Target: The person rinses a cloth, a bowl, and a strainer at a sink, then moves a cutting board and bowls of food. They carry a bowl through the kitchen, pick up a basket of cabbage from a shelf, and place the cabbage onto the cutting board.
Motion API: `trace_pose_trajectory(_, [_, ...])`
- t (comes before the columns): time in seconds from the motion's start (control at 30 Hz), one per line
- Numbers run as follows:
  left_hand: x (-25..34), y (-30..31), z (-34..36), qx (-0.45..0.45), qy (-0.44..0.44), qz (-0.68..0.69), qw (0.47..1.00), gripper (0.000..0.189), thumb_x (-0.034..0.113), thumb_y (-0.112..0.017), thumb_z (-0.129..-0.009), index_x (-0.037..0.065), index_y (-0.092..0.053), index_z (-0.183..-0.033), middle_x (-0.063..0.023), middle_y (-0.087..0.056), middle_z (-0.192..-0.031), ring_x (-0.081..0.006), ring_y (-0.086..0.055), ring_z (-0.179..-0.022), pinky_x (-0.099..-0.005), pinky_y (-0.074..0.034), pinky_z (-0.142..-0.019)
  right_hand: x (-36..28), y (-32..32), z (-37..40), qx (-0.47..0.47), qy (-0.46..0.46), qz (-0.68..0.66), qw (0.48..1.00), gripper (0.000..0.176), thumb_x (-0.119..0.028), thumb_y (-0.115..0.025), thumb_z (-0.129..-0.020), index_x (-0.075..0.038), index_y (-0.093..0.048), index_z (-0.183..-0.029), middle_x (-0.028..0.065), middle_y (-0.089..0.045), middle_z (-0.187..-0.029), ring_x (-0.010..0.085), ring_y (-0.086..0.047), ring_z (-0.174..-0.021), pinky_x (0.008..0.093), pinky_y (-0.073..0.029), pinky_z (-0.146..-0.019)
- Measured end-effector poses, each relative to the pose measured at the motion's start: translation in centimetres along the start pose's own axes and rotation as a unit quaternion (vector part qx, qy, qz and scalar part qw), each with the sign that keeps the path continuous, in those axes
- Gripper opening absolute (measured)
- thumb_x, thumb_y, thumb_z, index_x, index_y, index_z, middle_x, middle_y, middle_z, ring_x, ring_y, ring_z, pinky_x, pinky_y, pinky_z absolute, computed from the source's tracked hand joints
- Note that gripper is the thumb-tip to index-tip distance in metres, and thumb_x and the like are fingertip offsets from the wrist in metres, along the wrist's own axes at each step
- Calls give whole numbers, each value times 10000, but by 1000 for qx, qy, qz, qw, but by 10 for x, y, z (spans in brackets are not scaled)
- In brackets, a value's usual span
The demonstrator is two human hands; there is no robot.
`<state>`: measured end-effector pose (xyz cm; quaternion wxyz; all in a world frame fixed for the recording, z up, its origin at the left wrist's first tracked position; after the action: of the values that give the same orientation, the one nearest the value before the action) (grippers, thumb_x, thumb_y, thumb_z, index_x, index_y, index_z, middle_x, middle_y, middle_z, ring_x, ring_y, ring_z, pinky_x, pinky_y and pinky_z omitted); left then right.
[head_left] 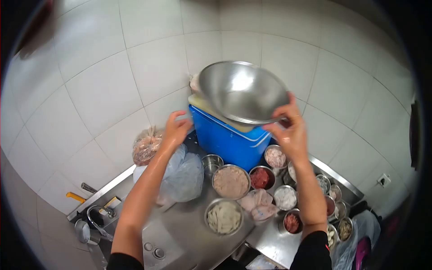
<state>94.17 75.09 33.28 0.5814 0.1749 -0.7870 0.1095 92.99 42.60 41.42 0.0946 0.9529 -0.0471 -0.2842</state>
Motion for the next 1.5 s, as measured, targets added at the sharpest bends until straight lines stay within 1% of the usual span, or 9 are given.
trace_pose_trajectory(0.17, [-48,-80,-131,111,-238,-285,922,509,135,-699,-695,123,-491,-1160,-186,-607,-972,-314,-593,-868,-402,-476,-784,43,73,-28,70,-43,-26,996,297,-50,-778,-653,-60,-543,-834,11,-530,-857,112,-550,-909,234,-463,-755])
trace_pose_trajectory(0.5, [-102,-129,-182,156,-49,-383,909,624,324,-812,-608,112,-465,-1082,-261,-508,-1142,-423,-454,-1100,-544,-347,-900,59,55,-20,111,-35,-101,988,304,-98,-775,-706,-43,-525,-870,-16,-457,-804,67,-455,-732,197,-389,-657])
trace_pose_trajectory(0.6, [-95,-142,-179,326,-288,-327,839,571,312,-788,-650,124,-452,-1072,-257,-475,-1171,-418,-407,-1157,-573,-288,-916,65,45,-20,114,-6,-92,989,320,-86,-779,-699,-46,-523,-885,-13,-459,-830,67,-453,-733,190,-374,-676])
trace_pose_trajectory(0.87, [-87,-150,-183,188,-94,-368,906,532,345,-735,-706,179,-478,-1142,-426,-277,-1284,-460,-446,-1128,-537,-272,-942,70,58,-11,166,0,-109,980,317,-210,-737,-765,-48,-512,-920,-3,-482,-872,79,-466,-765,215,-378,-715])
trace_pose_trajectory(1.03, [-95,-154,-197,228,-66,-463,854,677,492,-752,-619,195,-516,-1180,-427,-338,-1244,-463,-462,-1104,-528,-298,-936,71,88,13,234,-10,-69,970,388,-270,-672,-822,-18,-487,-1051,36,-506,-973,123,-493,-887,283,-400,-816])
trace_pose_trajectory(1.13, [-92,-138,-207,304,-185,-425,832,616,515,-796,-513,77,-574,-884,-203,-586,-865,-343,-589,-833,-408,-448,-733,66,100,39,263,-39,-23,964,428,-332,-678,-792,-19,-475,-1000,35,-479,-925,118,-473,-851,280,-386,-790])
trace_pose_trajectory(1.33, [-73,-99,-191,239,-139,-278,920,580,451,-862,-414,48,-500,-622,-107,-606,-667,-230,-591,-652,-340,-478,-602,44,105,113,81,-99,10,992,700,-626,-733,-586,-5,-533,-839,62,-516,-810,130,-486,-729,253,-345,-629])
trace_pose_trajectory(1.43, [-65,-75,-177,234,-123,-227,937,525,372,-873,-458,62,-493,-645,-73,-591,-691,-185,-592,-678,-328,-487,-576,38,78,129,-79,-154,-54,983,518,-454,-782,-537,-21,-570,-728,98,-566,-812,169,-535,-754,277,-390,-641])
trace_pose_trajectory(1.5, [-62,-54,-173,223,-55,15,973,453,298,-849,-557,63,-501,-726,-109,-590,-770,-211,-596,-682,-344,-518,-541,46,46,135,-200,-114,-35,972,397,-253,-796,-477,-27,-590,-729,146,-597,-860,223,-579,-826,304,-441,-687])
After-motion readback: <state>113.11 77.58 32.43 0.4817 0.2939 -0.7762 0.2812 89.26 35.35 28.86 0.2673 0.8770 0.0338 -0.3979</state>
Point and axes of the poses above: each hand's wrist, its own z-axis away from the middle knuckle, its own y-axis out of the back of the hand, x = y × z, the point moved 2 cm from there along -z, towards the middle knuckle
